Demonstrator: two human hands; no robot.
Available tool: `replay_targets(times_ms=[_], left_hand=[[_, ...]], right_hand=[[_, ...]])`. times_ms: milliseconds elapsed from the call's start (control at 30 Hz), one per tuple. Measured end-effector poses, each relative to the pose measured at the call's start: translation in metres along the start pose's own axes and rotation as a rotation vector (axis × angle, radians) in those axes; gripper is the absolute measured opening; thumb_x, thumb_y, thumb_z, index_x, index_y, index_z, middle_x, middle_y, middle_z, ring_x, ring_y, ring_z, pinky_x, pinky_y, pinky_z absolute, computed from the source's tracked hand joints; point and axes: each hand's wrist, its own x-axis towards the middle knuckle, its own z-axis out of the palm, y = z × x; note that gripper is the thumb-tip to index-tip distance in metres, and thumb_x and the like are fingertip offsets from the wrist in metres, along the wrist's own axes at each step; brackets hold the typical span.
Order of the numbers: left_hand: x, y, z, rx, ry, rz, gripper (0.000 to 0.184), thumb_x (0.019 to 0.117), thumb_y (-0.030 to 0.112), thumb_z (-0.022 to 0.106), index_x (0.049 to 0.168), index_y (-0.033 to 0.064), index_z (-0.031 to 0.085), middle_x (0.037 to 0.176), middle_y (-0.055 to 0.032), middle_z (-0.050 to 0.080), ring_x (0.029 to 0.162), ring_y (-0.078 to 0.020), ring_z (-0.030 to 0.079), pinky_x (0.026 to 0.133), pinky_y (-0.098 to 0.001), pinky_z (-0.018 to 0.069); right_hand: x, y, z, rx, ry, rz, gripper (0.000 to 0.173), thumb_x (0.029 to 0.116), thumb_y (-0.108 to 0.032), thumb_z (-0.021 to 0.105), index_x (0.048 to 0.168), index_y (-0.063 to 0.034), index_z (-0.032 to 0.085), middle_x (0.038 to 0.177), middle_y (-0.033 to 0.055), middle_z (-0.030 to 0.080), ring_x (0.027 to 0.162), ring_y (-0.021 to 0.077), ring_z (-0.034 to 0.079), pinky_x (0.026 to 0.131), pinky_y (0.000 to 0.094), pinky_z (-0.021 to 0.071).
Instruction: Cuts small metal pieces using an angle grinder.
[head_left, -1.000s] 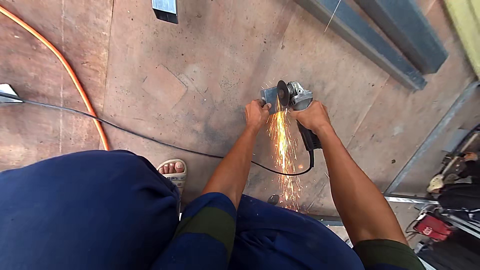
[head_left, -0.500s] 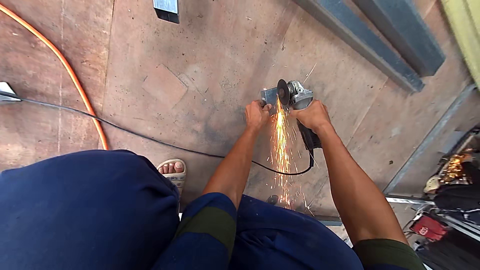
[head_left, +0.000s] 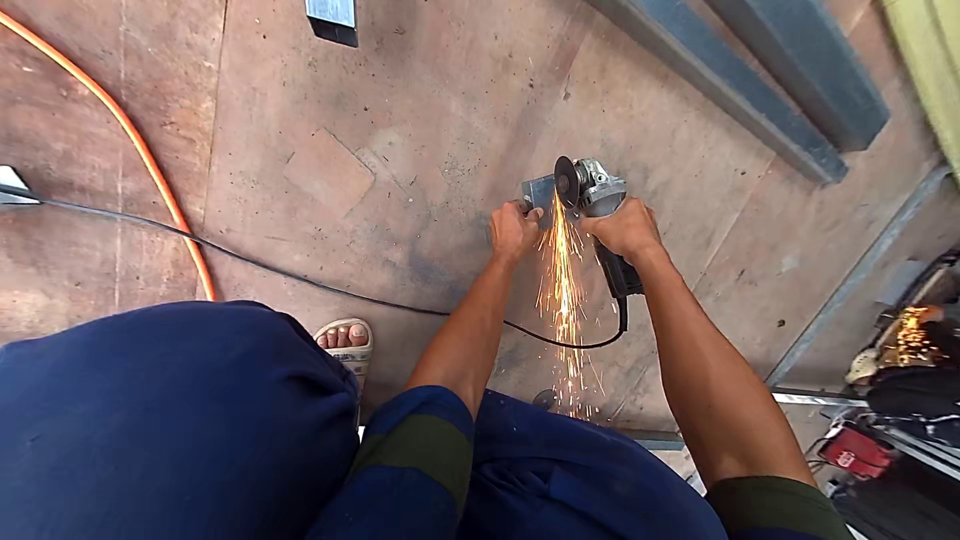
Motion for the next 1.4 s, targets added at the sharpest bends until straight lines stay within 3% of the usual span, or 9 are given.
replay_targets(times_ms=[333,667,767,900,967,1067,1133,1200,1400], left_hand=[[0.000,-0.002,0.002,0.015,0.006,0.014,0.030,0.0991,0.036,0.066,0.101,0.0083,0.076,0.093,-0.0096,0.076,0.092,-0.0266,0.074,0.086,-0.0532,0.0578],[0.004,-0.011,-0.005,-0.026,-0.025,0.067,0.029,0.0999,0.035,0.067,0.106,0.0081,0.076,0.097,-0.0089,0.077,0.092,-0.0228,0.074,0.089,-0.0496,0.0583],[-0.003,-0.017,-0.011,-0.065,-0.022,0.065,0.035,0.1026,0.037,0.064,0.115,0.0055,0.074,0.103,-0.0103,0.078,0.096,-0.0221,0.075,0.094,-0.0481,0.0596],[-0.037,-0.011,-0.014,-0.067,0.023,0.084,0.041,0.1063,0.039,0.057,0.118,0.0019,0.069,0.102,-0.0117,0.077,0.091,-0.0211,0.077,0.088,-0.0451,0.0635],[-0.065,-0.004,-0.010,-0.031,-0.119,0.151,0.043,0.1074,0.039,0.055,0.120,-0.0002,0.068,0.101,-0.0128,0.076,0.089,-0.0214,0.076,0.086,-0.0445,0.0647],[-0.111,0.003,0.004,0.235,-0.557,0.221,0.049,0.1056,0.045,0.057,0.128,0.0019,0.066,0.111,-0.0152,0.074,0.099,-0.0251,0.074,0.092,-0.0487,0.0609],[-0.139,0.001,0.023,0.525,-0.757,0.253,0.065,0.0938,0.056,0.070,0.136,0.0064,0.063,0.115,-0.0134,0.074,0.104,-0.0259,0.073,0.094,-0.0527,0.0593],[-0.163,-0.004,0.039,0.770,-0.825,0.271,0.074,0.0866,0.059,0.076,0.135,0.0057,0.059,0.111,-0.0152,0.073,0.103,-0.0303,0.072,0.092,-0.0572,0.0579],[-0.185,-0.032,0.045,0.962,-0.795,0.273,0.061,0.0912,0.041,0.073,0.136,0.0029,0.056,0.118,-0.0182,0.070,0.111,-0.0341,0.069,0.094,-0.0567,0.0562]], right_hand=[[0.002,0.002,0.001,0.008,-0.010,0.011,0.063,0.0721,-0.046,0.087,0.112,-0.0019,0.067,0.103,0.0252,0.069,0.100,0.0447,0.067,0.082,0.0698,0.0502],[-0.036,0.065,-0.019,0.735,-0.004,0.049,0.050,0.0754,-0.030,0.083,0.115,-0.0034,0.066,0.091,0.0145,0.072,0.075,0.0280,0.073,0.070,0.0509,0.0633],[-0.052,0.086,-0.006,0.998,-0.007,0.099,0.047,0.0808,-0.029,0.079,0.118,-0.0039,0.064,0.090,0.0138,0.072,0.073,0.0275,0.073,0.068,0.0480,0.0648],[-0.070,0.110,0.033,1.329,-0.002,0.173,0.043,0.0886,-0.029,0.073,0.121,-0.0045,0.060,0.089,0.0132,0.071,0.072,0.0258,0.073,0.067,0.0445,0.0643],[-0.073,0.120,0.060,1.495,-0.001,0.212,0.042,0.0915,-0.029,0.071,0.123,-0.0051,0.058,0.089,0.0130,0.070,0.072,0.0259,0.073,0.067,0.0441,0.0646],[-0.078,0.131,0.105,1.744,-0.005,0.293,0.042,0.0929,-0.030,0.070,0.124,-0.0056,0.057,0.090,0.0118,0.069,0.073,0.0248,0.072,0.068,0.0431,0.0641],[-0.083,0.134,0.132,1.877,-0.012,0.370,0.043,0.0941,-0.033,0.070,0.125,-0.0063,0.056,0.093,0.0113,0.069,0.075,0.0241,0.071,0.070,0.0426,0.0633],[-0.089,0.137,0.155,1.984,-0.023,0.414,0.041,0.0957,-0.034,0.067,0.123,-0.0066,0.055,0.093,0.0111,0.068,0.075,0.0242,0.070,0.070,0.0430,0.0626],[-0.111,0.141,0.202,2.075,-0.041,0.498,0.039,0.0990,-0.037,0.065,0.121,-0.0064,0.057,0.092,0.0118,0.067,0.077,0.0243,0.069,0.071,0.0432,0.0616]])
